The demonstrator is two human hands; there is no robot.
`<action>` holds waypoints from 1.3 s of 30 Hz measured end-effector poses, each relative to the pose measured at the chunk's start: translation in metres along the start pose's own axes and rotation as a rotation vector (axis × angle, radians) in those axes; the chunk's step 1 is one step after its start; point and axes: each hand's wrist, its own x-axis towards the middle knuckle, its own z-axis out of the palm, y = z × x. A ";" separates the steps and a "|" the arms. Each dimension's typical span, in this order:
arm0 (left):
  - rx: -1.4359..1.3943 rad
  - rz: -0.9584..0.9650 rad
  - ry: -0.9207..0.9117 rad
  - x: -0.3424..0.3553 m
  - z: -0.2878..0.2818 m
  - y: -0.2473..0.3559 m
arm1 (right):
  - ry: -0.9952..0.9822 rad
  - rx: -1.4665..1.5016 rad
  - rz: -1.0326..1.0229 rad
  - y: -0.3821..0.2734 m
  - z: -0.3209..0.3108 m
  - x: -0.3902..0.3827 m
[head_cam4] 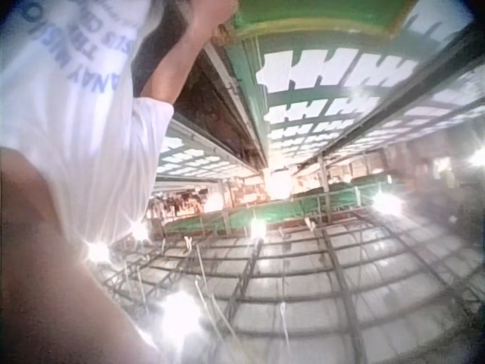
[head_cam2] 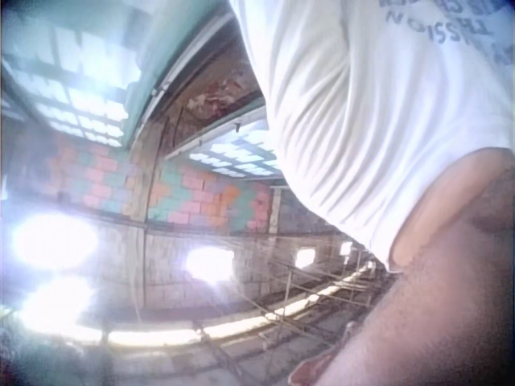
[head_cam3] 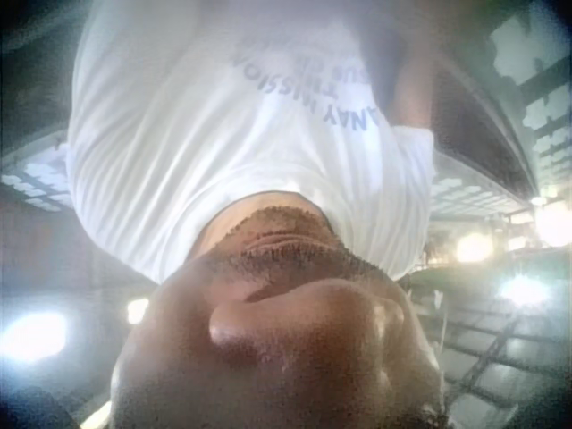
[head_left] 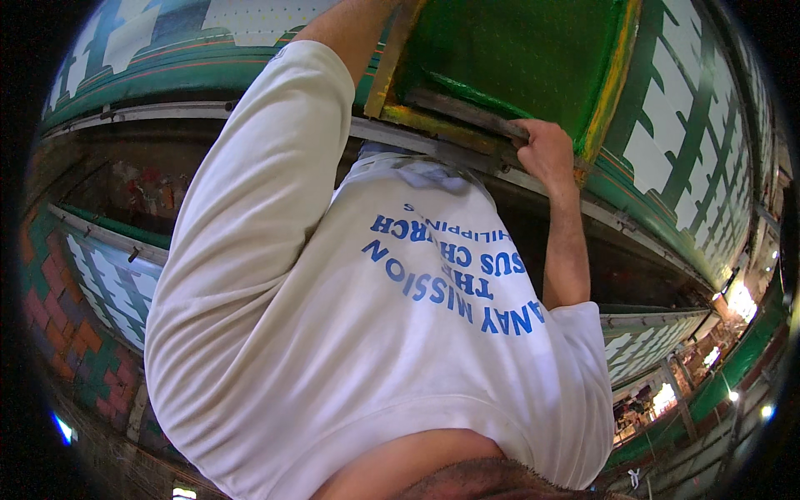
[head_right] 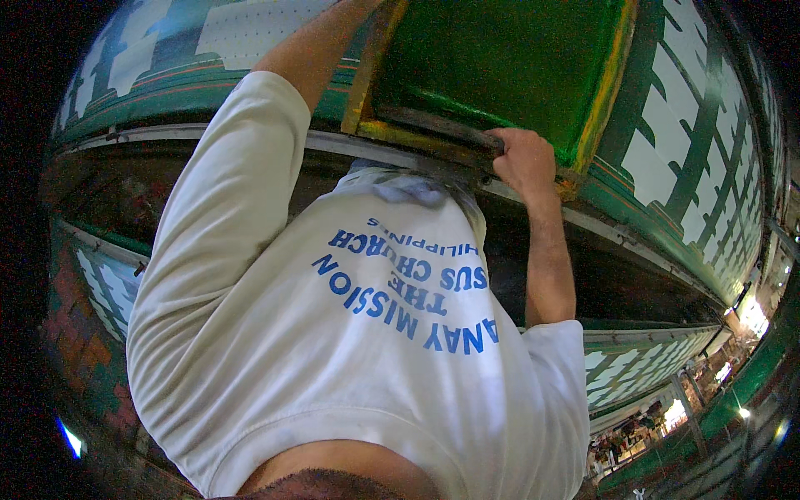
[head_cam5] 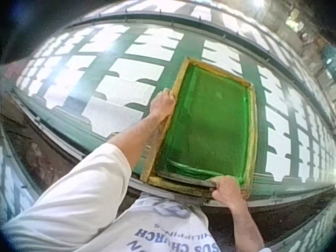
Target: The person holds a screen printing frame against a large green and white surface and repeatedly uses a squeegee to pull green ink across the screen. The person repositions the frame and repeats the squeegee strokes to apply ink to the surface.
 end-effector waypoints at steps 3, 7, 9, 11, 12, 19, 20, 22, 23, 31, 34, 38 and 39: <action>0.073 0.162 0.012 0.003 0.007 -0.009 | 0.178 0.057 -0.063 -0.014 0.022 -0.021; -0.072 0.041 0.004 0.012 0.023 -0.023 | 0.323 -0.031 -0.036 -0.021 0.040 -0.004; -0.107 0.067 0.096 0.010 0.024 -0.026 | 0.395 -0.058 -0.009 -0.019 0.038 0.022; -0.158 0.128 0.053 0.012 0.014 -0.026 | 0.399 -0.092 0.008 -0.011 0.023 0.058; -0.188 0.167 -0.048 0.009 0.005 -0.026 | 0.400 -0.110 0.016 -0.006 0.013 0.077; -0.186 -0.161 -0.171 -0.001 -0.029 0.016 | 0.452 -0.148 0.016 0.034 -0.064 0.212; -0.168 -0.182 -0.178 0.001 -0.031 0.019 | 0.461 -0.142 0.017 0.041 -0.074 0.232; -0.139 -0.191 -0.173 0.003 -0.030 0.021 | 0.445 -0.138 0.040 0.056 -0.092 0.272; -0.124 -0.198 -0.169 0.004 -0.030 0.021 | 0.449 -0.143 0.037 0.064 -0.102 0.292; -0.020 -0.224 -0.131 0.004 -0.027 0.023 | 0.374 -0.225 0.041 0.109 -0.176 0.409; -0.013 -0.235 -0.107 0.000 -0.028 0.029 | 0.448 -0.232 -0.061 0.114 -0.160 0.402; -0.003 -0.213 -0.036 -0.002 -0.028 0.036 | 0.573 -0.223 -0.155 0.109 -0.128 0.370; 0.016 -0.219 -0.037 -0.002 -0.028 0.036 | 0.541 -0.214 -0.143 0.110 -0.131 0.367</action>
